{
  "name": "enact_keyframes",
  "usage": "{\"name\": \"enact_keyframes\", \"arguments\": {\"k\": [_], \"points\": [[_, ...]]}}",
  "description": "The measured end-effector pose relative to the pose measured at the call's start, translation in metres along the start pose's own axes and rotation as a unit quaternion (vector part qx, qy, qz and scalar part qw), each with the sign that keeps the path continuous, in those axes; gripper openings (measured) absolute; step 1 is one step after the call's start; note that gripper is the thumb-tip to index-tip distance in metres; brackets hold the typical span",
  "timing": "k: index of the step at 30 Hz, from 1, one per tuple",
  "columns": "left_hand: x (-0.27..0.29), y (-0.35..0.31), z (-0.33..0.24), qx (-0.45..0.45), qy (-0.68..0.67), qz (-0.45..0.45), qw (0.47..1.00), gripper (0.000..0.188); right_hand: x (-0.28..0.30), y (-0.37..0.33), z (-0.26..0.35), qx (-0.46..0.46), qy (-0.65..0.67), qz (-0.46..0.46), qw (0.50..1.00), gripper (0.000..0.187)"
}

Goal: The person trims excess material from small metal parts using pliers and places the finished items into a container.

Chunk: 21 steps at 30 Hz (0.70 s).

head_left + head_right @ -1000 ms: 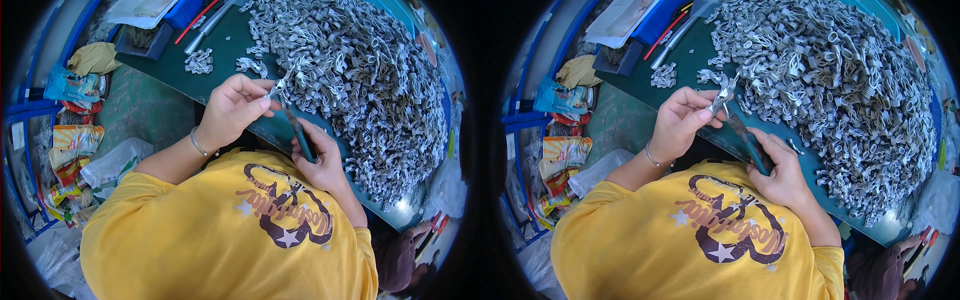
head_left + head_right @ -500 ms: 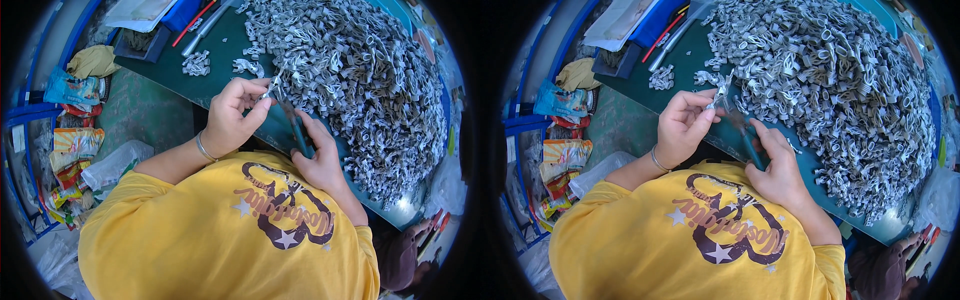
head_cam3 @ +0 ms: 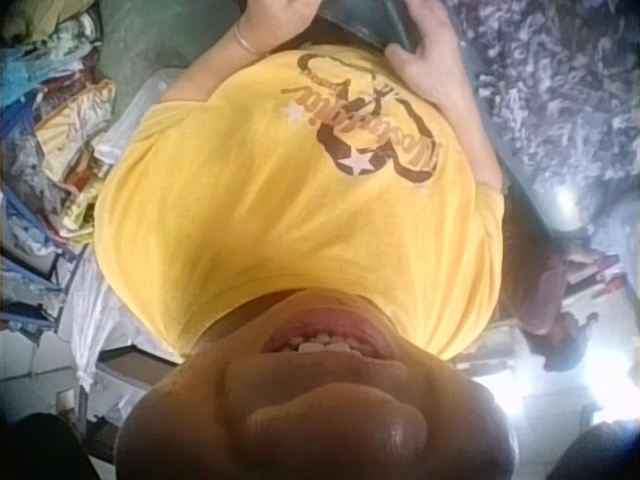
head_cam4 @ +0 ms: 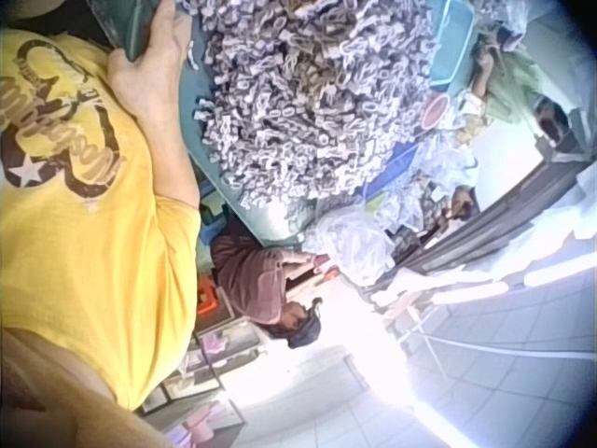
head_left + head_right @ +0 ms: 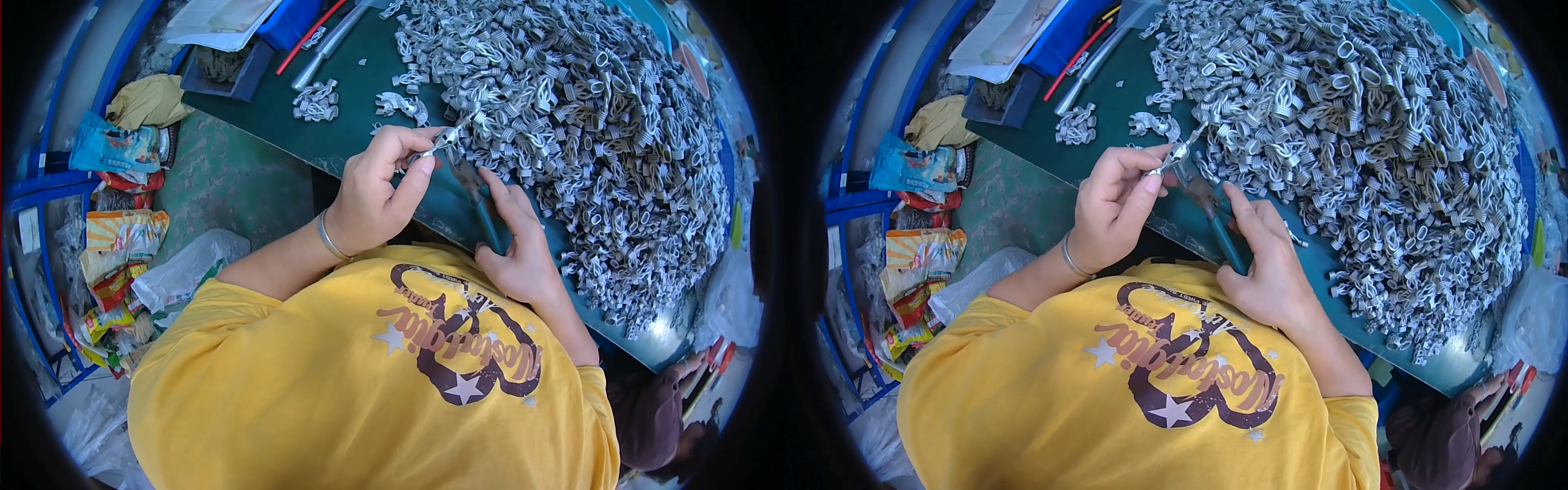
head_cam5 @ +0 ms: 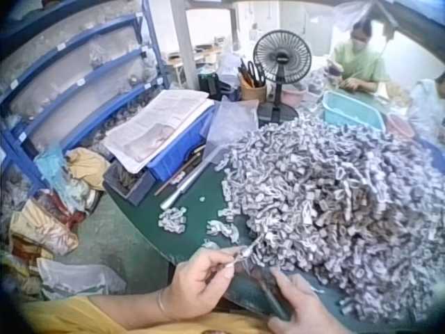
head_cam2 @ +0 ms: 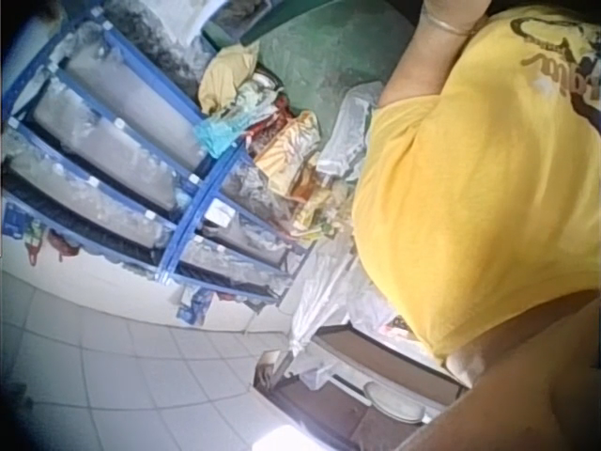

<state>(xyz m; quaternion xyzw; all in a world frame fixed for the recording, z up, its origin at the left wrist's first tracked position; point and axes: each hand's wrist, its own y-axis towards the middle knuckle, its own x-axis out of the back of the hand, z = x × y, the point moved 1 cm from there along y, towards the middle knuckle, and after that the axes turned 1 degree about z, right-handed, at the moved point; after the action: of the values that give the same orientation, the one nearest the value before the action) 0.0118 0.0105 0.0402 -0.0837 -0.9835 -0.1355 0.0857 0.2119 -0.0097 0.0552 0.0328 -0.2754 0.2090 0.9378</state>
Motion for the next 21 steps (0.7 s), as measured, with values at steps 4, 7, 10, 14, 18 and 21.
{"name": "enact_keyframes", "arguments": {"k": [4, 7, 10, 14, 18, 21], "points": [[0.003, 0.002, 0.000, -0.023, 0.066, 0.021, 0.997, 0.013, -0.002, -0.002, -0.005, -0.040, 0.097, 0.060, 0.993, 0.070], [0.005, 0.002, 0.000, -0.054, 0.121, 0.028, 0.991, 0.012, -0.005, -0.004, -0.008, -0.072, 0.152, 0.088, 0.982, 0.070], [0.002, 0.003, -0.001, -0.079, 0.148, 0.004, 0.986, 0.010, -0.012, -0.004, -0.009, -0.061, 0.210, 0.091, 0.971, 0.070], [0.004, 0.007, -0.005, -0.102, 0.165, -0.005, 0.981, 0.008, -0.020, -0.009, -0.012, -0.122, 0.374, 0.130, 0.910, 0.071], [0.005, 0.010, -0.003, -0.121, 0.191, 0.011, 0.974, 0.009, -0.021, -0.011, -0.015, -0.136, 0.400, 0.148, 0.894, 0.074], [0.006, 0.011, -0.005, -0.097, 0.182, 0.018, 0.978, 0.010, -0.022, -0.010, -0.019, -0.138, 0.481, 0.179, 0.847, 0.075]]}}
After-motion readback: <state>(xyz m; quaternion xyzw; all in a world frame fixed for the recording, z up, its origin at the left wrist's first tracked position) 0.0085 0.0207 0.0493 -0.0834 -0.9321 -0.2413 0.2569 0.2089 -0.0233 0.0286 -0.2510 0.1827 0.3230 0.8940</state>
